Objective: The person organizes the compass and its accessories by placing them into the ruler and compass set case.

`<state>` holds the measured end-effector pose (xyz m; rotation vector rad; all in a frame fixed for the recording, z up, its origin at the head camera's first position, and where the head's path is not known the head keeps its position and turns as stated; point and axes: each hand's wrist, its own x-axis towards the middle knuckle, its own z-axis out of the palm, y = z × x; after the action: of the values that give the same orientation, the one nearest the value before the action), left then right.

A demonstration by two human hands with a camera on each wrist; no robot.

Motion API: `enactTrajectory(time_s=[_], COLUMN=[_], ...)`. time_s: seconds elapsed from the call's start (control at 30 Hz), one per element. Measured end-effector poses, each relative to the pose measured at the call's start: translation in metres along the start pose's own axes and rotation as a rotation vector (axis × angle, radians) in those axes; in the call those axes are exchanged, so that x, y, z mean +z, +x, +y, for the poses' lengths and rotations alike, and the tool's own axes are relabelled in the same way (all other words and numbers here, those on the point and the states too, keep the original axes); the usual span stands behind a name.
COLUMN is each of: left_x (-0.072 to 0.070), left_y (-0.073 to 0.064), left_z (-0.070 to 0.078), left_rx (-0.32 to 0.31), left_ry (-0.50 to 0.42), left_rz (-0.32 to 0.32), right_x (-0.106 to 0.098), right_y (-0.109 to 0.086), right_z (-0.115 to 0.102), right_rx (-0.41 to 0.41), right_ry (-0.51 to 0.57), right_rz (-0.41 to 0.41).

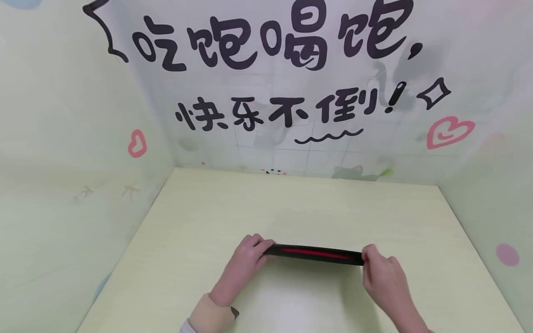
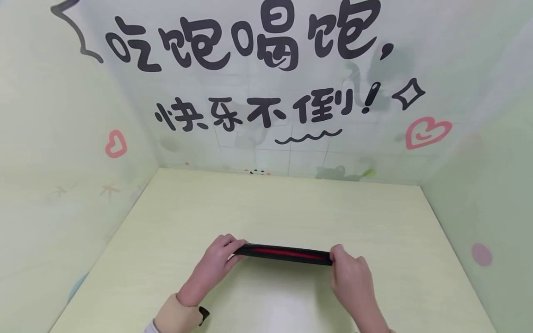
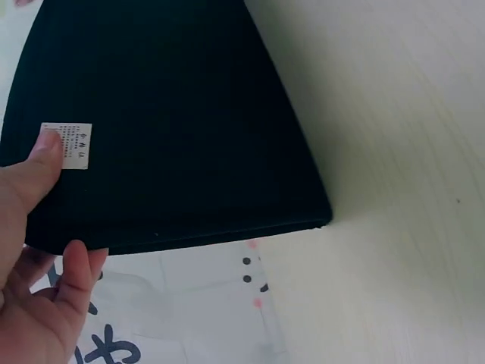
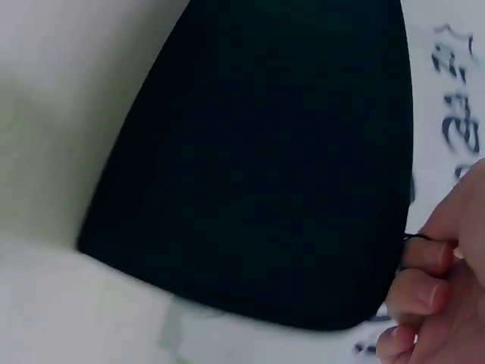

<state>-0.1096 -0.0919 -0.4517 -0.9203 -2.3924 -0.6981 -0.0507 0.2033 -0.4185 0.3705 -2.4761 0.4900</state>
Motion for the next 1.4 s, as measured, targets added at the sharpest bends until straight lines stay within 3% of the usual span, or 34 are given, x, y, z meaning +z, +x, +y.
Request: enactTrajectory(time_s=[0.1,0.2,0.37,0.47,0.53,0.63,0.73,0.83,0.97,1.1,1.4], left_x=[0.001,0.006,0.013,0.013,0.012,0.013,0.017,0.021,0.024,0.022,0.007], left_y=[-0.001,-0.002,-0.004,-0.005,-0.006,-0.007,-0.008,-0.006,-0.002,0.002,0.004], left_z=[0.01,0.022,0.04,0.047,0.049,0.05,0.052,0.057,0.069,0.073,0.056], left_rx=[-0.017,-0.035,-0.087,-0.179,-0.255,-0.319,-0.321,-0.309,-0.304,-0.351,-0.333], left_ry=[0.016,0.019,0.007,-0.024,-0.044,-0.06,-0.072,-0.05,0.057,0.132,0.127], left_rz=[-0.003,-0.012,-0.016,-0.039,-0.057,-0.012,0.097,0.181,0.205,0.207,0.257], right_x=[0.013,0.028,0.046,0.049,0.046,0.039,0.038,0.04,0.045,0.05,0.047], right_y=[0.007,0.011,0.018,0.02,0.019,0.015,0.011,0.009,0.008,0.007,0.005], right_z=[-0.02,-0.045,-0.084,-0.094,-0.089,-0.068,-0.049,-0.043,-0.044,-0.046,-0.036], right_rx=[-0.162,-0.249,-0.321,-0.305,-0.276,-0.26,-0.29,-0.31,-0.33,-0.338,-0.388], right_ry=[-0.078,-0.086,-0.061,-0.037,-0.015,0.017,0.04,0.064,0.109,0.151,0.192], right_rz=[0.076,0.1,0.053,-0.001,-0.023,-0.029,0.03,0.085,0.145,0.156,0.264])
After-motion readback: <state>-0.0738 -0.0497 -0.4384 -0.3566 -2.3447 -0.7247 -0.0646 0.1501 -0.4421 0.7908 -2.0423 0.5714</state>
